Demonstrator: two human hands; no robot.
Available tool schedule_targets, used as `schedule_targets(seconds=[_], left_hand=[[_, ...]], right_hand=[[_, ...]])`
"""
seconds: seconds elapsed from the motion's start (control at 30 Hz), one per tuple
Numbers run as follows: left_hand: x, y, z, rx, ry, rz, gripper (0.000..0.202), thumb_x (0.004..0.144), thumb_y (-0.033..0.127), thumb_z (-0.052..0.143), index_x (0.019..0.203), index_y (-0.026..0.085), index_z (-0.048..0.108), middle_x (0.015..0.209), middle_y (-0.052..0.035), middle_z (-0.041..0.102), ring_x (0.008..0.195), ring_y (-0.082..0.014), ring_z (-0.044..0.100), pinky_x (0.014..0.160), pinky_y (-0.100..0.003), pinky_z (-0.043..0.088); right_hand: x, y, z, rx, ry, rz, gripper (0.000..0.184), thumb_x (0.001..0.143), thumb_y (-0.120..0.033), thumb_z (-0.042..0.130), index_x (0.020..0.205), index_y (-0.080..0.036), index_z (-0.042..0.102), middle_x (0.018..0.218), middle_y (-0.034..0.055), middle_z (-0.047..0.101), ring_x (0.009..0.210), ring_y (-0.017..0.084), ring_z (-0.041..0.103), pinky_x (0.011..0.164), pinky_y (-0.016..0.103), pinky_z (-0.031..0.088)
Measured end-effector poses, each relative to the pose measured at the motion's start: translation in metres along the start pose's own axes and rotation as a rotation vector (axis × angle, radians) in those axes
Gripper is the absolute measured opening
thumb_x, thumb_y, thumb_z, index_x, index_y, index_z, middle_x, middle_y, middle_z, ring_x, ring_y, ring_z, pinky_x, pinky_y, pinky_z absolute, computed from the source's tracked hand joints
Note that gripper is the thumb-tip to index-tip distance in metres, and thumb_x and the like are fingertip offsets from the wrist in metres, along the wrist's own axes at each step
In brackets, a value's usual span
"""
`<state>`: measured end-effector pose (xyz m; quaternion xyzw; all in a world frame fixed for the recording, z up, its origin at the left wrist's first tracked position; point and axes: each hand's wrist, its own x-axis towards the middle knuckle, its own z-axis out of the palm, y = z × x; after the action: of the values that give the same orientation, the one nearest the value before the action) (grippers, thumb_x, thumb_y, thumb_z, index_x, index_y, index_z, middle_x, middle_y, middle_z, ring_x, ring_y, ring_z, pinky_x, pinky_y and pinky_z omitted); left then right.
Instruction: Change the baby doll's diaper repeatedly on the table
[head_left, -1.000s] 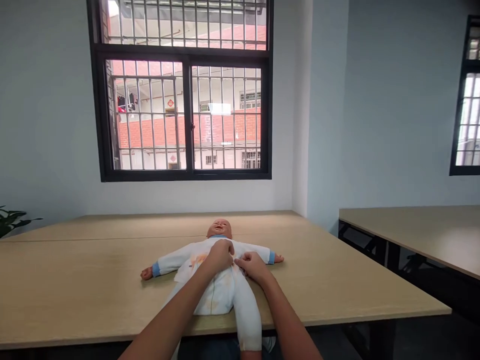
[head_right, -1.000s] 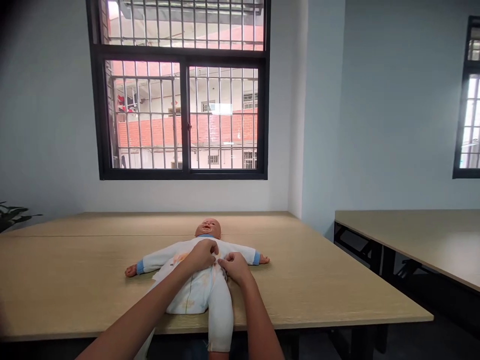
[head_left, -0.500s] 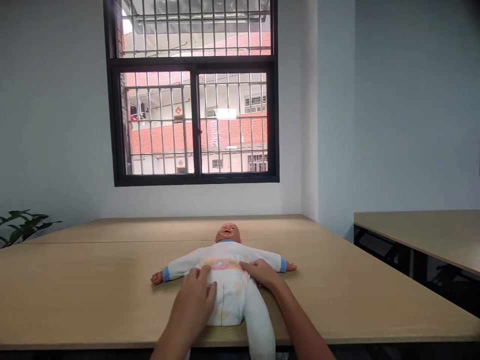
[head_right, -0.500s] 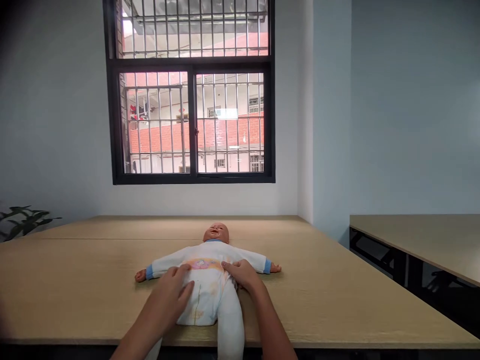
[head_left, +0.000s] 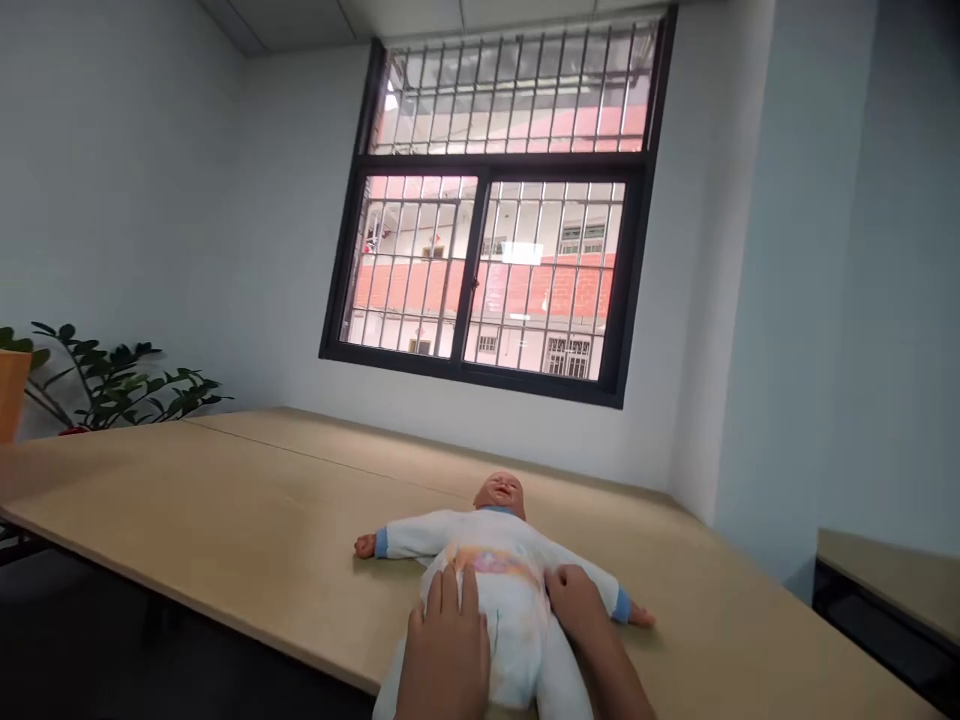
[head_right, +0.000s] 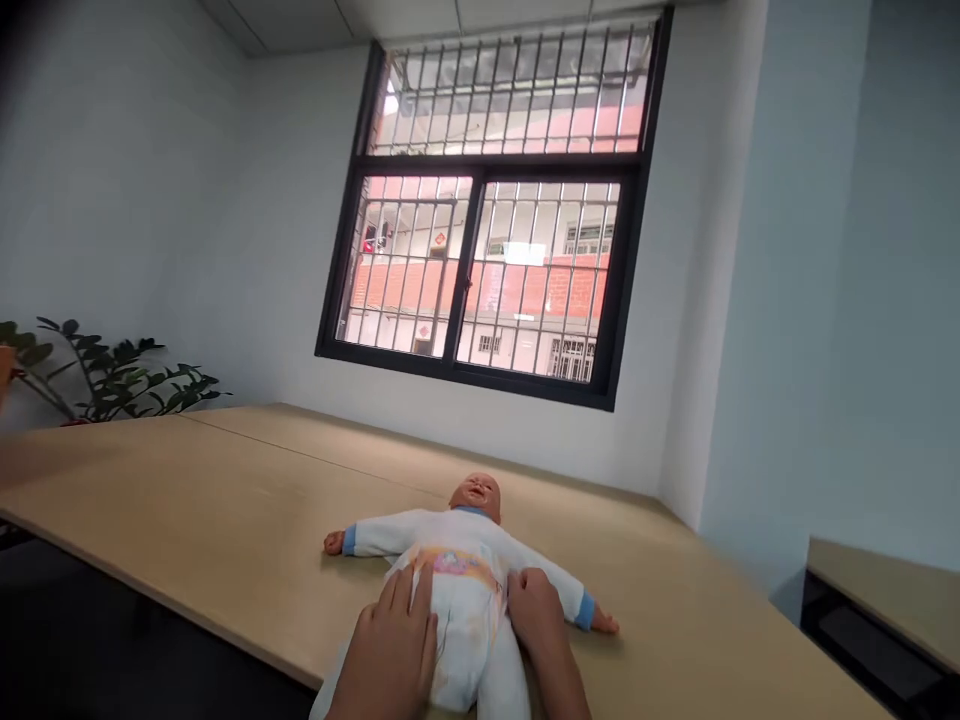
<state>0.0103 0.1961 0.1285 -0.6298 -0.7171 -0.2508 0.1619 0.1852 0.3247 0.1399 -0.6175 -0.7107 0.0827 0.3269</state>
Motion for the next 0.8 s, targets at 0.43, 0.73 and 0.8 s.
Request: schedule_targets(seconds=[0.43, 0.73, 0.8], left_hand=[[0.003, -0.007, -0.028, -0.251, -0.27, -0.08, 0.059, 0.089, 0.023, 0.04, 0.148, 0.022, 0.038, 0.154, -0.015, 0.036, 0.14, -0.0412, 0.028, 0.104, -0.061, 0.033], [0.003, -0.04, -0.032, -0.468, -0.242, -0.19, 0.042, 0.091, 0.025, 0.041, 0.131, 0.015, 0.051, 0.126, -0.0151, 0.054, 0.114, -0.0288, 0.052, 0.097, -0.039, 0.043], [0.001, -0.038, -0.032, -0.388, -0.299, -0.217, 0.041, 0.092, 0.024, 0.041, 0.13, 0.014, 0.052, 0.126, -0.0158, 0.054, 0.114, -0.0308, 0.052, 0.098, -0.042, 0.042]], right_hand=[[0.033, -0.172, 0.027, -0.111, -0.604, -0.393, 0.032, 0.05, -0.028, 0.085, 0.076, -0.015, 0.073, 0.069, 0.0068, 0.07, 0.062, 0.02, 0.059, 0.058, 0.028, 0.04], [0.068, -0.154, 0.057, 0.03, -0.599, -0.485, 0.006, 0.067, -0.019, 0.069, 0.066, -0.014, 0.066, 0.057, -0.0039, 0.055, 0.055, 0.009, 0.045, 0.053, 0.022, 0.029], [0.069, -0.153, 0.064, 0.038, -0.566, -0.495, 0.007, 0.067, -0.018, 0.069, 0.067, -0.013, 0.066, 0.059, -0.0032, 0.057, 0.057, 0.009, 0.045, 0.054, 0.022, 0.028]])
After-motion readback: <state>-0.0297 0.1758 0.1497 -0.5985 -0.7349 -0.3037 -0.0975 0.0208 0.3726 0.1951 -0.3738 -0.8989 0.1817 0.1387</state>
